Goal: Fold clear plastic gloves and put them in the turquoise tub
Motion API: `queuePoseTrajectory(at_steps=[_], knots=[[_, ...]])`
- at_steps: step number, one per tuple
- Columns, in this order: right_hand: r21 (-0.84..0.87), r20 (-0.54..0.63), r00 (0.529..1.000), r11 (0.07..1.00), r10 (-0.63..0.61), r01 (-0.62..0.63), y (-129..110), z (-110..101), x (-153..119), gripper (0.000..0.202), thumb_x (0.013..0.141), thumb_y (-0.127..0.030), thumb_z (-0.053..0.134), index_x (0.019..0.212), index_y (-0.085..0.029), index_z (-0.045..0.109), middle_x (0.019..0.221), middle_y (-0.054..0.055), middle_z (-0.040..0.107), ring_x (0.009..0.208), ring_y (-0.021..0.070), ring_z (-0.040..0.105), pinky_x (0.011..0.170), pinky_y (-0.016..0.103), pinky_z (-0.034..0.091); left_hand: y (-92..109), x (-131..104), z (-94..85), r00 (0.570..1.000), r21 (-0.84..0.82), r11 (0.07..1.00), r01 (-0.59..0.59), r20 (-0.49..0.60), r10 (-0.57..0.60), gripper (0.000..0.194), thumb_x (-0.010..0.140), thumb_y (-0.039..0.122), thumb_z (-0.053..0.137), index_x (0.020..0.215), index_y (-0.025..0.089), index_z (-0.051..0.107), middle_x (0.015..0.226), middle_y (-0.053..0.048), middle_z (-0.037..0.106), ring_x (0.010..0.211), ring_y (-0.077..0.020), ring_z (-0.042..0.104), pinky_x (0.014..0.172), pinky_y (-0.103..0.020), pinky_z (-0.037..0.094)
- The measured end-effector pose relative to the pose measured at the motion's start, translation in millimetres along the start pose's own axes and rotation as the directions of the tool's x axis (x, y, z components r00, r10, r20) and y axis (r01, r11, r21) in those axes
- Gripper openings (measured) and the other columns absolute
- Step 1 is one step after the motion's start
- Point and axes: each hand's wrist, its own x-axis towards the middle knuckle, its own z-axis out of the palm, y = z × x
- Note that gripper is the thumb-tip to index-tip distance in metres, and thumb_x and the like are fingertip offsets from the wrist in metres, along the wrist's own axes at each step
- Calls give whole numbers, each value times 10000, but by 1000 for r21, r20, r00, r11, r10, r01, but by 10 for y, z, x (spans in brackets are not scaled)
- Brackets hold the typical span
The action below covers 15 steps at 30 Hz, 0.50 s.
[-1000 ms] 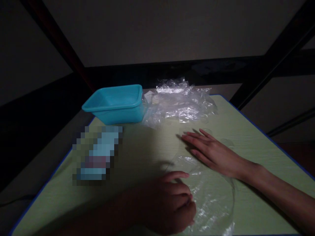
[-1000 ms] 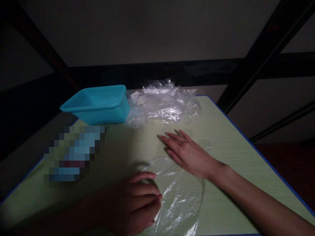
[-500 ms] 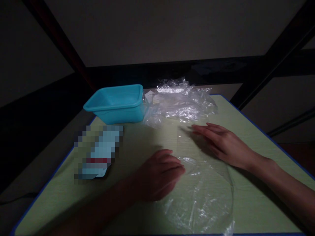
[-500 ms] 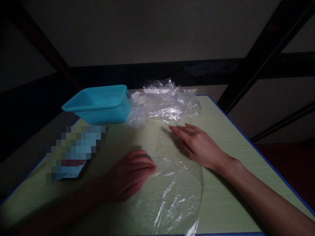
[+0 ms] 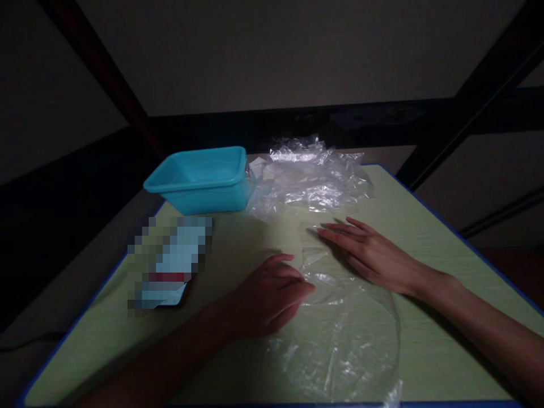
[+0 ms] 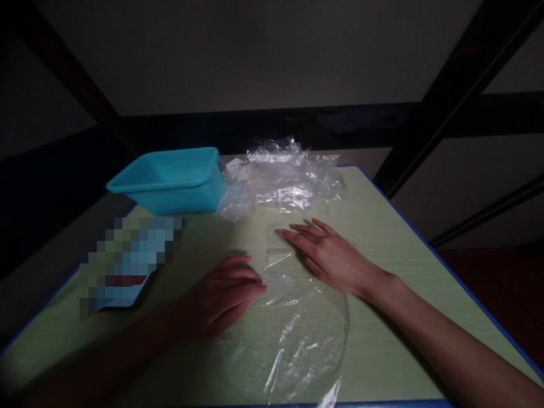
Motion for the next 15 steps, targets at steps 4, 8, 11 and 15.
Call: queuePoseTrajectory(at_steps=[4, 8, 11, 15], knots=[[10, -11, 1000, 1000, 20, -20, 3, 20, -7, 497, 850, -105, 353, 1346, -122, 362, 1303, 128, 531, 1219, 248, 458, 1027, 544, 311, 12, -6, -4, 999, -21, 1000, -14, 39, 15, 216, 828, 74, 412, 979, 122, 559, 828, -51, 686, 806, -138, 596, 1005, -346, 331], [52, -60, 998, 999, 0, 3, -7, 7, -9, 478, 839, -107, 365, 1315, -130, 400, 1289, 124, 544, 1212, 239, 466, 1027, 530, 318, 26, -5, -9, 998, -38, 999, -17, 66, 19, 225, 834, 83, 396, 982, 118, 562, 813, -49, 685, 797, -138, 595, 1008, -345, 326], [78, -78, 996, 996, -40, 46, -29, -4, -9, 475, 837, -112, 374, 1311, -133, 407, 1271, 123, 560, 1189, 229, 490, 1028, 520, 322, 28, -6, -9, 998, -37, 999, -18, 55, 20, 222, 829, 82, 399, 970, 125, 565, 808, -50, 685, 786, -136, 595, 997, -343, 340], [69, -37, 998, 997, -41, 44, -71, -4, 3, 492, 839, -107, 382, 1330, -136, 387, 1275, 124, 558, 1198, 228, 484, 1037, 526, 308, 31, -6, -11, 998, -50, 999, -20, 66, 23, 230, 817, 79, 400, 965, 134, 569, 802, -47, 682, 780, -139, 594, 986, -341, 356]])
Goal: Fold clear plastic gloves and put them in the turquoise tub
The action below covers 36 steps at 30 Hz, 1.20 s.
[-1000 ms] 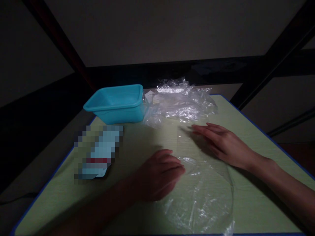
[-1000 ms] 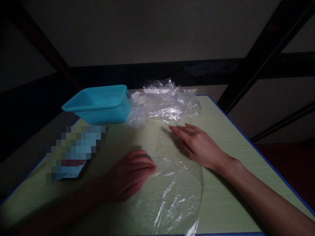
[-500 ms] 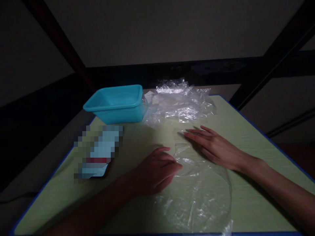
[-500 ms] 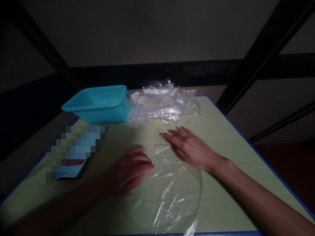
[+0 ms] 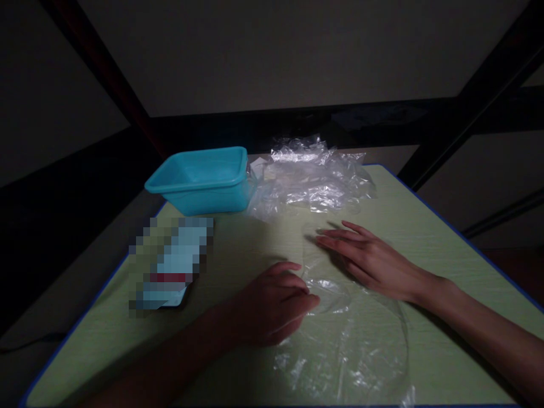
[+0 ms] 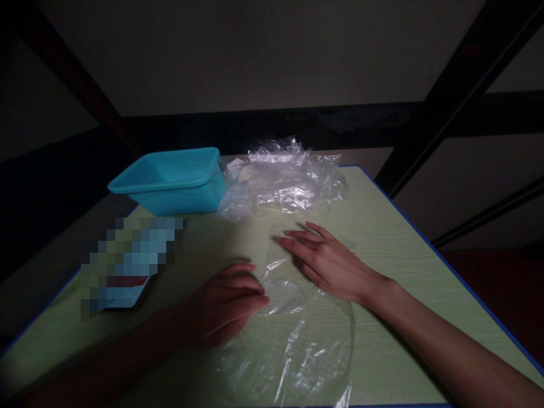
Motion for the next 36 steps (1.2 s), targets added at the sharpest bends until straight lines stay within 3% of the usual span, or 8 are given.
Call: queuePoseTrajectory(at_steps=[12, 15, 19, 24, 36], knots=[[-20, 69, 997, 1000, 24, -23, -9, 30, 1, 546, 856, -122, 391, 1391, -141, 285, 1356, 106, 483, 1282, 229, 380, 1072, 529, 237, 54, 15, 13, 1000, -8, 1000, -3, 14, 3, 229, 823, 88, 403, 982, 137, 560, 836, -46, 679, 826, -141, 590, 990, -334, 354], [-32, 32, 999, 999, 35, -34, -4, 16, -4, 555, 841, -104, 395, 1386, -140, 295, 1338, 107, 503, 1274, 231, 392, 1062, 538, 249, 30, 39, -15, 995, 23, 995, 96, 18, -96, 281, 842, 113, 406, 1107, 111, 498, 1018, -101, 649, 993, -178, 557, 1025, -379, 327], [-30, -25, 999, 999, 27, -27, 5, 8, -12, 557, 828, -99, 400, 1376, -159, 321, 1322, 112, 519, 1248, 242, 428, 1039, 557, 275, -33, 65, -22, 944, 34, 947, 319, 78, -321, 428, 840, 121, 393, 1266, 117, 349, 1240, -147, 539, 1199, -224, 442, 1076, -494, 240], [-52, -25, 999, 998, 26, -27, 3, -5, -11, 535, 830, -102, 392, 1362, -132, 344, 1307, 127, 531, 1236, 246, 442, 1039, 547, 279, -79, 61, 21, 913, -14, 921, 389, 138, -384, 494, 830, 104, 381, 1311, 130, 271, 1258, -132, 546, 1238, -227, 411, 1086, -561, 157], [-99, -48, 997, 993, 64, -68, 47, -78, -33, 473, 846, -123, 339, 1315, -139, 402, 1240, 135, 580, 1192, 248, 487, 1014, 546, 321, -107, 33, -32, 916, 104, 910, 401, -67, -395, 322, 851, 87, 344, 1153, 119, 452, 988, -90, 688, 989, -200, 599, 1045, -544, 247]])
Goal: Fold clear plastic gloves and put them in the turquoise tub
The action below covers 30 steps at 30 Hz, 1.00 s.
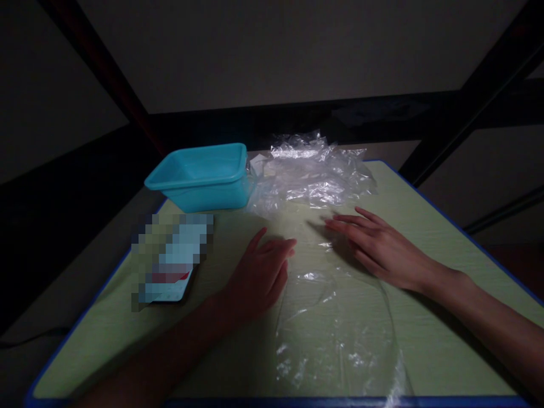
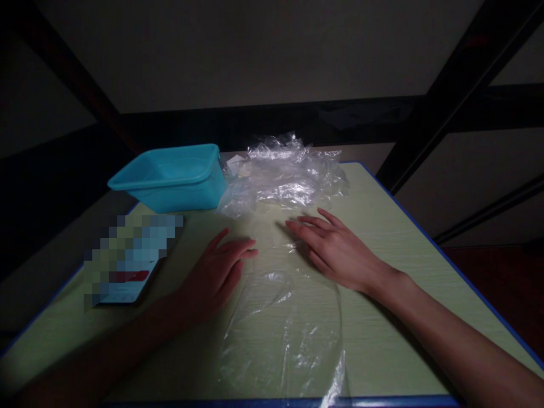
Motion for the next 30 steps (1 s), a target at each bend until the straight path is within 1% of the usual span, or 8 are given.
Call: queuePoseTrajectory(at_steps=[4, 8, 10, 12, 16, 23, 28, 30], knots=[[27, -23, 999, 999, 26, -25, 94, -44, -26, 412, 871, -171, 330, 1258, -131, 464, 1220, 144, 589, 1154, 253, 518, 1006, 541, 336, -8, -5, -19, 995, 34, 999, -2, -101, 6, 286, 851, 102, 375, 1112, 139, 485, 882, -53, 703, 896, -191, 621, 1023, -526, 296], [97, -47, 999, 995, 24, -19, 159, -84, -27, 395, 865, -166, 334, 1220, -151, 505, 1198, 132, 604, 1104, 251, 552, 984, 523, 371, 3, -16, -18, 983, -20, 994, -104, -155, 99, 281, 833, 74, 402, 1082, 166, 495, 888, -36, 699, 861, -154, 624, 1021, -456, 326], [147, -28, 1000, 989, -6, 10, 166, -95, -17, 399, 855, -145, 337, 1212, -172, 512, 1201, 109, 606, 1095, 238, 558, 982, 503, 382, 14, -19, -9, 979, -50, 986, -161, -133, 153, 274, 825, 65, 405, 1059, 169, 502, 875, -31, 695, 843, -141, 623, 1017, -430, 337], [173, -5, 1000, 985, -23, 24, 164, -95, -7, 407, 840, -127, 348, 1206, -187, 515, 1207, 90, 603, 1100, 232, 554, 985, 498, 382, 24, -19, 1, 979, -71, 978, -196, -76, 190, 262, 826, 70, 400, 1046, 166, 505, 892, -38, 690, 864, -140, 617, 1016, -415, 338], [159, 12, 1000, 987, 15, -17, 166, -78, -3, 394, 835, -115, 344, 1178, -156, 534, 1215, 105, 597, 1107, 244, 546, 986, 508, 379, 29, -18, 16, 979, -101, 975, -200, 28, 204, 263, 825, 75, 399, 1053, 164, 494, 927, -34, 685, 906, -142, 606, 1034, -397, 313], [143, 7, 999, 988, 50, -50, 170, -73, -8, 426, 794, -89, 363, 1184, -149, 524, 1183, 109, 614, 1098, 252, 546, 963, 505, 403, 37, -18, 13, 964, -83, 961, -264, 14, 266, 231, 848, 85, 411, 1058, 146, 486, 889, -30, 693, 834, -138, 607, 1018, -374, 329], [162, 25, 1000, 987, 7, -11, 130, -67, 5, 398, 834, -107, 350, 1188, -161, 524, 1206, 97, 601, 1097, 231, 551, 995, 490, 379, 53, -19, -1, 943, -86, 939, -332, -19, 332, 223, 847, 66, 411, 1039, 137, 502, 850, -33, 689, 794, -129, 607, 1001, -348, 345], [167, 33, 999, 986, -14, 8, 119, -41, 4, 408, 839, -111, 355, 1217, -158, 501, 1227, 99, 587, 1122, 228, 535, 1016, 494, 354, 50, -25, 2, 943, -89, 939, -333, -34, 331, 229, 848, 70, 406, 1047, 138, 496, 861, -37, 685, 808, -131, 608, 996, -354, 352]])
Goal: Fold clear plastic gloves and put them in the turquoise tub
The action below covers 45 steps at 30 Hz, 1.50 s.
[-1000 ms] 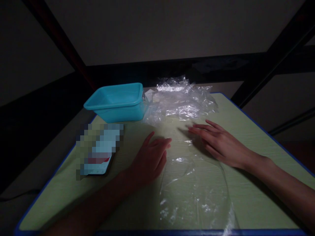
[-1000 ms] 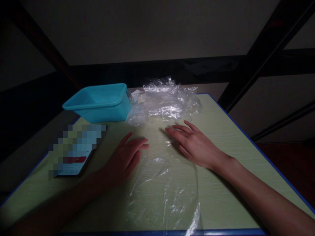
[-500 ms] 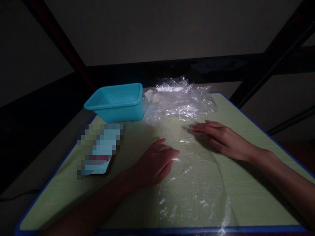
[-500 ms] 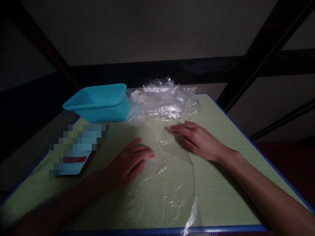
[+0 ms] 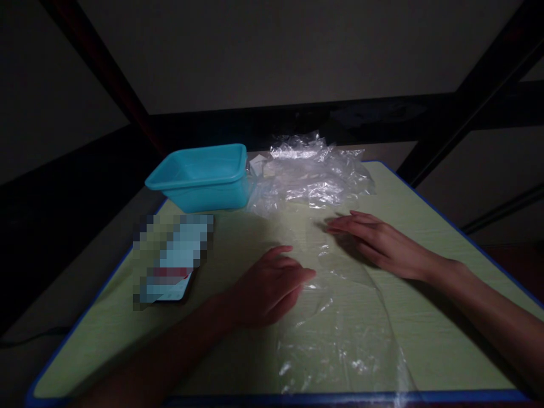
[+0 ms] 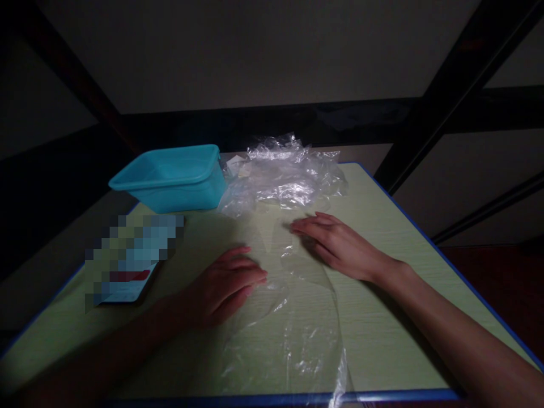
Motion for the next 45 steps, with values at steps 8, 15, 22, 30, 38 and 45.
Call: queuePoseTrajectory(at_steps=[8, 15, 22, 30, 38, 45], knots=[[-7, 92, 996, 1000, -10, 10, 19, 130, 3, 476, 859, -99, 343, 1335, -104, 368, 1337, 137, 489, 1254, 226, 410, 1063, 521, 260, -70, -15, 8, 981, 66, 979, 191, -45, -188, 237, 853, 97, 398, 1062, 158, 493, 915, -49, 686, 870, -158, 618, 994, -421, 365], [9, 65, 998, 1000, -8, 8, 30, 106, -14, 498, 858, -110, 354, 1356, -127, 342, 1349, 129, 478, 1266, 226, 398, 1066, 531, 248, -98, -26, 25, 953, 85, 949, 303, -18, -302, 233, 858, 108, 398, 1058, 161, 505, 957, -50, 691, 903, -165, 623, 1021, -455, 338], [3, 49, 999, 1000, -11, 11, 52, 99, -15, 491, 857, -112, 365, 1348, -125, 367, 1331, 124, 501, 1235, 235, 437, 1061, 531, 271, -89, -21, -2, 971, 142, 964, 226, 43, -234, 330, 864, 152, 403, 1186, 102, 458, 1217, -138, 583, 1152, -193, 516, 1055, -422, 330], [70, 34, 993, 991, -113, 110, -63, 116, 23, 449, 931, -160, 311, 1377, -115, 335, 1408, 111, 415, 1296, 155, 360, 1068, 369, 322, 2, -6, 6, 951, 73, 995, 64, 298, -83, 391, 893, 201, 383, 1255, 66, 438, 1357, -165, 457, 1296, -211, 369, 1077, -391, 313], [36, 140, 985, 995, -99, 95, -92, 275, 21, 598, 941, -359, 370, 1449, -179, 111, 1492, 108, 210, 1363, 214, 174, 1099, 487, 179, 55, 61, -28, 854, 52, 994, 98, 508, -111, 509, 884, 270, 440, 1356, 104, 350, 1471, -167, 250, 1369, -249, 191, 1106, -423, 220], [21, 173, 980, 995, -100, 98, -74, 289, 7, 621, 939, -403, 353, 1450, -164, 93, 1494, 126, 189, 1367, 224, 153, 1100, 494, 170, 55, 36, -13, 841, 59, 995, 78, 532, -97, 530, 899, 335, 432, 1380, 143, 321, 1489, -154, 202, 1379, -261, 141, 1116, -432, 154]])
